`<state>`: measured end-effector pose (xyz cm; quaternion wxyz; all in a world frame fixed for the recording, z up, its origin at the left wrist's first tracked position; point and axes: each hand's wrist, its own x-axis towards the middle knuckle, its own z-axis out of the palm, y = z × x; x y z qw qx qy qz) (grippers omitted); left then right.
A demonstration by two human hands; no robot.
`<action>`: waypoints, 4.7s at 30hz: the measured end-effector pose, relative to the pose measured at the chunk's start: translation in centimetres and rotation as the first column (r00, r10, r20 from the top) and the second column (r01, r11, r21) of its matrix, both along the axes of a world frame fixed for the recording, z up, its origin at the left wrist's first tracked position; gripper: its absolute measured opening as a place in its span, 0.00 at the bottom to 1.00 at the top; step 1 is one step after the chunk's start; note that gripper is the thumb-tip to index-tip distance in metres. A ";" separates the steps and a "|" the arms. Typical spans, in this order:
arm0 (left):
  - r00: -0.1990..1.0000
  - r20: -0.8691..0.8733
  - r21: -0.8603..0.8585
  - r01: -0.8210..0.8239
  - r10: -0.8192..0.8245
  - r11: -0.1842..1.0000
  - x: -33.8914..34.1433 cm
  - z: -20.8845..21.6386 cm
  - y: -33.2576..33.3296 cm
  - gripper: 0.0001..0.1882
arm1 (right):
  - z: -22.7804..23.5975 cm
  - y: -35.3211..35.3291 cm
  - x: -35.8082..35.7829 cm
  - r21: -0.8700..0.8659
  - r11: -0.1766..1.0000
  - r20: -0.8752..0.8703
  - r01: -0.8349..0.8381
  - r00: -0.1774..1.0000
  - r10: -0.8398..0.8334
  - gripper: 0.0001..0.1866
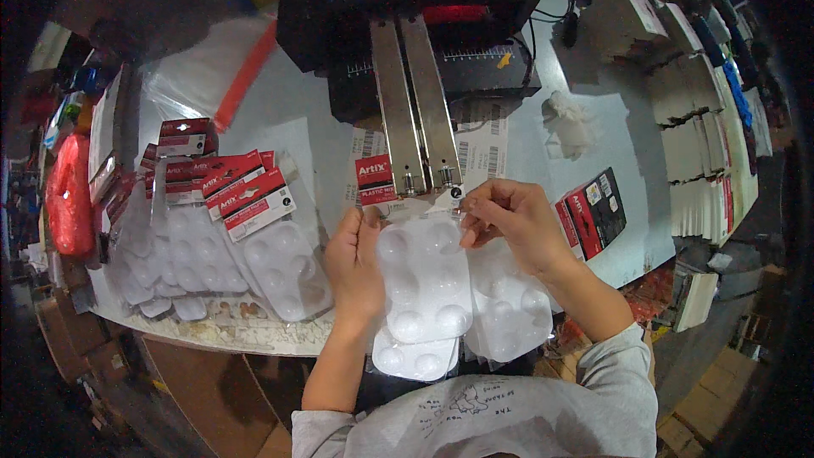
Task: The person repeatedly picks plastic mixing palettes and inserts them into clear plastic packaging with red Artix labels. They then place the packaged items into a cardboard box. The process is repeated multiple times throughout the clip.
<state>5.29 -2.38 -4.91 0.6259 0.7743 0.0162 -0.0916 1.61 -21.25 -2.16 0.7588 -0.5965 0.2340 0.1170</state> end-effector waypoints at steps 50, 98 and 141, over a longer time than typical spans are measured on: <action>0.939 -0.106 -0.090 0.320 -0.329 0.943 -5.5 5.5 2.0 0.09 | 7.8 -0.1 -1.7 -0.775 0.579 0.185 -0.254 0.785 0.592 0.21; 0.999 0.047 0.369 -0.026 0.010 0.929 0.2 -0.6 2.2 0.12 | 0.5 -1.3 -1.2 -0.385 0.919 0.244 0.088 0.970 0.009 0.10; 0.934 -0.101 -0.313 0.297 -0.342 0.902 -6.3 7.2 1.4 0.08 | 5.3 -0.4 -4.5 -0.335 0.889 0.201 -0.311 0.899 0.390 0.21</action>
